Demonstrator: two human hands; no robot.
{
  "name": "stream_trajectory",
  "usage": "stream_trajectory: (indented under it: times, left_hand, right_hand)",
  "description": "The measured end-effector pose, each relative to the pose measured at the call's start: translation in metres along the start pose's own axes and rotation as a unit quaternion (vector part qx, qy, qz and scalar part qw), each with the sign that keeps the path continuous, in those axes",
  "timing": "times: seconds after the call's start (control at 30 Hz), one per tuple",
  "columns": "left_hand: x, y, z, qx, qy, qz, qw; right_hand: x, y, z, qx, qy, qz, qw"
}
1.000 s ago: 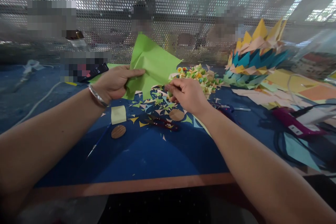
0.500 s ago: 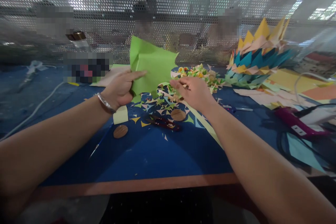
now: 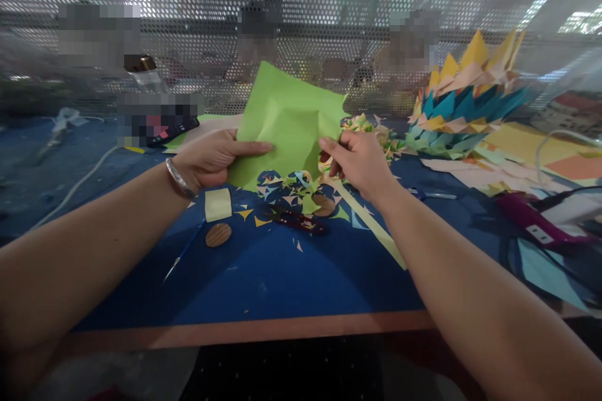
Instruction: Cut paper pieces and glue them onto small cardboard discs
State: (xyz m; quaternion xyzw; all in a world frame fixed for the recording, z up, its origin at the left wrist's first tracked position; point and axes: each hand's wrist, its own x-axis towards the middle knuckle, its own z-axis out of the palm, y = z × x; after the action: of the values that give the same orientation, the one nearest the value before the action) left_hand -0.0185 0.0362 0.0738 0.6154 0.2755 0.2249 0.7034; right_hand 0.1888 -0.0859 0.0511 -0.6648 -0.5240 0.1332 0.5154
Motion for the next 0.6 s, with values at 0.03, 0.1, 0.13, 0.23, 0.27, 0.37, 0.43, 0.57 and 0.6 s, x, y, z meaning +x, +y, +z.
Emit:
stream_trajectory:
  times: [0.03, 0.1, 0.13, 0.23, 0.27, 0.37, 0.43, 0.57, 0.6]
  left_hand:
    - [0.002, -0.001, -0.001, 0.004, 0.031, 0.022, 0.999]
    - [0.005, -0.003, 0.000, 0.001, 0.090, 0.075, 0.993]
    - [0.005, -0.004, 0.000, -0.008, 0.109, 0.096, 0.989]
    - [-0.003, -0.009, 0.004, -0.056, 0.087, 0.103, 0.989]
    - [-0.008, -0.011, 0.006, -0.068, 0.064, 0.090, 0.992]
    - [-0.025, -0.017, 0.009, -0.068, 0.014, 0.042, 0.997]
    - [-0.033, -0.020, 0.008, -0.059, 0.005, 0.021, 0.998]
    - [-0.036, -0.026, 0.005, -0.077, 0.015, 0.000, 0.997]
    - [-0.035, -0.028, 0.004, -0.086, 0.019, -0.001, 0.996]
  right_hand:
    - [0.000, 0.000, -0.002, -0.036, -0.023, -0.001, 0.999]
    - [0.000, -0.001, -0.005, -0.139, -0.097, -0.014, 0.985]
    - [0.000, -0.002, -0.006, -0.197, -0.142, -0.024, 0.970]
    - [0.000, -0.004, -0.008, -0.318, -0.278, -0.039, 0.906]
    - [-0.001, -0.005, -0.008, -0.332, -0.311, -0.034, 0.890]
    - [-0.002, -0.008, -0.007, -0.330, -0.356, -0.015, 0.874]
    - [-0.003, -0.009, -0.006, -0.320, -0.364, -0.011, 0.875]
    - [-0.003, -0.010, -0.005, -0.309, -0.371, 0.017, 0.876]
    - [-0.002, -0.009, -0.006, -0.300, -0.370, 0.022, 0.879]
